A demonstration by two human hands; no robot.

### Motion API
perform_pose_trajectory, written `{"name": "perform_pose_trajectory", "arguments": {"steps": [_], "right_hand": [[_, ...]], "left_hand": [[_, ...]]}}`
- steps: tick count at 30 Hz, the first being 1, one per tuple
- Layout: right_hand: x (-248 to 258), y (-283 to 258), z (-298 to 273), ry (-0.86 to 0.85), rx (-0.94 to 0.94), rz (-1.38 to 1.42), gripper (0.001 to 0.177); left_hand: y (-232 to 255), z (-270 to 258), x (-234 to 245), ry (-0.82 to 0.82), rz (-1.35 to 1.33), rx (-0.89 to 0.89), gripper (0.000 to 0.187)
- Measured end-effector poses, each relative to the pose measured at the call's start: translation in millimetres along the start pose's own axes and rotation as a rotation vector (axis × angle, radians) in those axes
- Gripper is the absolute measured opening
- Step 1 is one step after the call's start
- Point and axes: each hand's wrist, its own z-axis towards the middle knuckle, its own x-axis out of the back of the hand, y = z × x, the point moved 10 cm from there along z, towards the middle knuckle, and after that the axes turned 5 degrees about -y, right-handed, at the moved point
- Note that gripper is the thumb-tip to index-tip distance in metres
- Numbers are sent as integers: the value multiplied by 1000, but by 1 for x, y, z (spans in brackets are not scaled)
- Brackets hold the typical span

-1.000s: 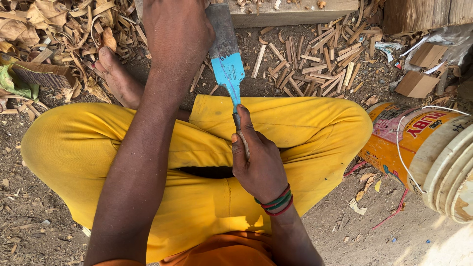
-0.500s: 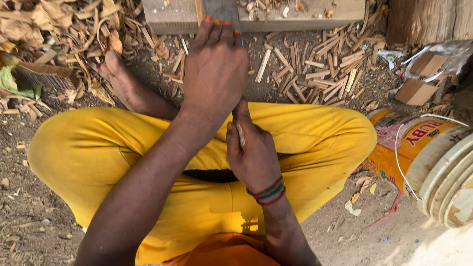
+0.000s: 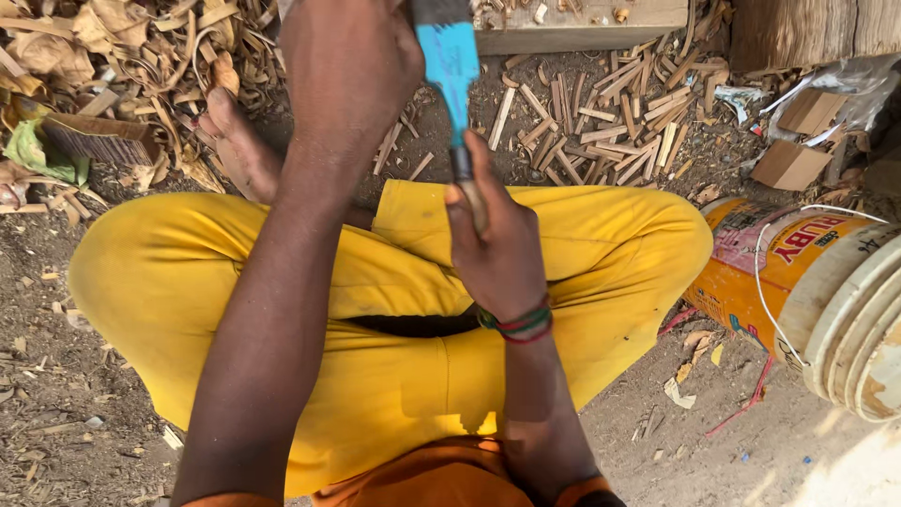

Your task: The person carves small pieces of wood using a blue-handled chisel on a wooden block while sitting on the ground, handling each piece by hand and surrounded by wood shavings.

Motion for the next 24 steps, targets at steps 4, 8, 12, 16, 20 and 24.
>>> {"name": "perform_pose_trajectory", "arguments": {"steps": [4, 8, 12, 16, 20, 24], "right_hand": [[22, 12, -25, 20, -72, 83, 52], [24, 19, -44, -21, -74, 41, 50], [13, 24, -50, -70, -91, 51, 50], [9, 17, -50, -75, -48, 48, 50], [8, 13, -49, -81, -30, 40, 50], [7, 13, -47, -90, -48, 31, 49]], "left_hand": [[-9, 7, 0, 14, 149, -14, 6], [8, 2, -10, 124, 223, -123, 19], [5, 2, -26, 46, 242, -107, 12], [9, -2, -22, 125, 367, -126, 20], [11, -5, -26, 128, 415, -129, 26], [12, -6, -25, 142, 420, -137, 30]]}}
